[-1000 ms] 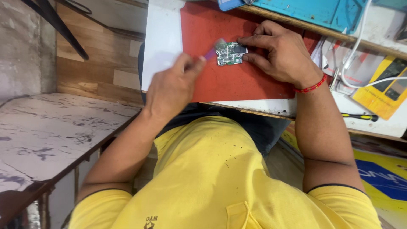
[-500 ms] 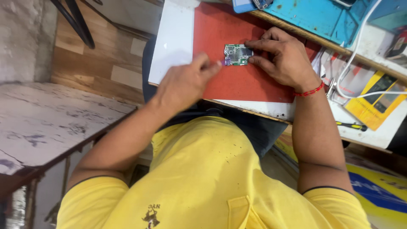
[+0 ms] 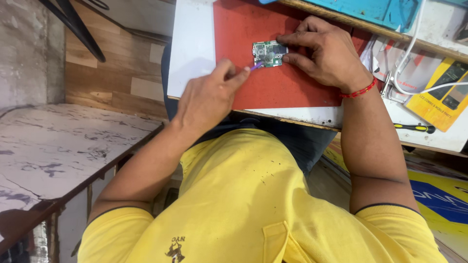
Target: The person uses a small brush to clean a small green circuit board placed on a red mat. They repeatedly brush the surface of the board, focusing on the components and edges, while holding the board steady with their other hand.
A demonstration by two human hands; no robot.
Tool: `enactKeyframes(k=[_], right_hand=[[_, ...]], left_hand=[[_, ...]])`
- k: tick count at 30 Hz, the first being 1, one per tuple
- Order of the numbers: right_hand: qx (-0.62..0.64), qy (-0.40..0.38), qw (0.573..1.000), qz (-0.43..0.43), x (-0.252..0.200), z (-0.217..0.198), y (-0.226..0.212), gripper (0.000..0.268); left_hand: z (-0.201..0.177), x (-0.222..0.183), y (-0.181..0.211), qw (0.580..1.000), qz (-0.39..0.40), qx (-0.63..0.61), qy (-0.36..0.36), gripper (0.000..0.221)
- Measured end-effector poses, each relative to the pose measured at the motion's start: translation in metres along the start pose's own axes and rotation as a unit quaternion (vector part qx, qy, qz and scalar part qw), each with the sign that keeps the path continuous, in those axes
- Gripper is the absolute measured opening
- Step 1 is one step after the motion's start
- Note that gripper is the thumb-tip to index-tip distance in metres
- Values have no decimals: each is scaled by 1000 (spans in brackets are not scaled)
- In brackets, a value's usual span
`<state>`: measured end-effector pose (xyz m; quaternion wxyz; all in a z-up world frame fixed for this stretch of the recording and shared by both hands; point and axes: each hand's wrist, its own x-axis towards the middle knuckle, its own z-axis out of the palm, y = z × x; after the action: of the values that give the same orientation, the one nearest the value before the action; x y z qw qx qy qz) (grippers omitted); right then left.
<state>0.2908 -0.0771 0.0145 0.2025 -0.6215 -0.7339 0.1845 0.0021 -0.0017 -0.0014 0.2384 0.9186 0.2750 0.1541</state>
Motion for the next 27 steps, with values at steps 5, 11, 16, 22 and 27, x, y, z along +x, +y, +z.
enactKeyframes(k=[5,11,16,22,27], right_hand=[[4,-7,1000,21,2,0,-3,39],[5,-2,1000,8,3,0,-3,38],[2,0,1000,14,3,-3,-6,40],[-2,3,1000,16,2,-4,-8,40],[-22,3,1000,16,2,-5,-9,37]], left_hand=[[-1,4,-4,1000,6,11,3,34],[-5,3,-3,1000,8,-11,10,31],[-6,5,2,998,-35,7,44,29],[-5,-2,17,1000,-11,5,-12,36],[-7,0,24,1000,-12,10,7,36]])
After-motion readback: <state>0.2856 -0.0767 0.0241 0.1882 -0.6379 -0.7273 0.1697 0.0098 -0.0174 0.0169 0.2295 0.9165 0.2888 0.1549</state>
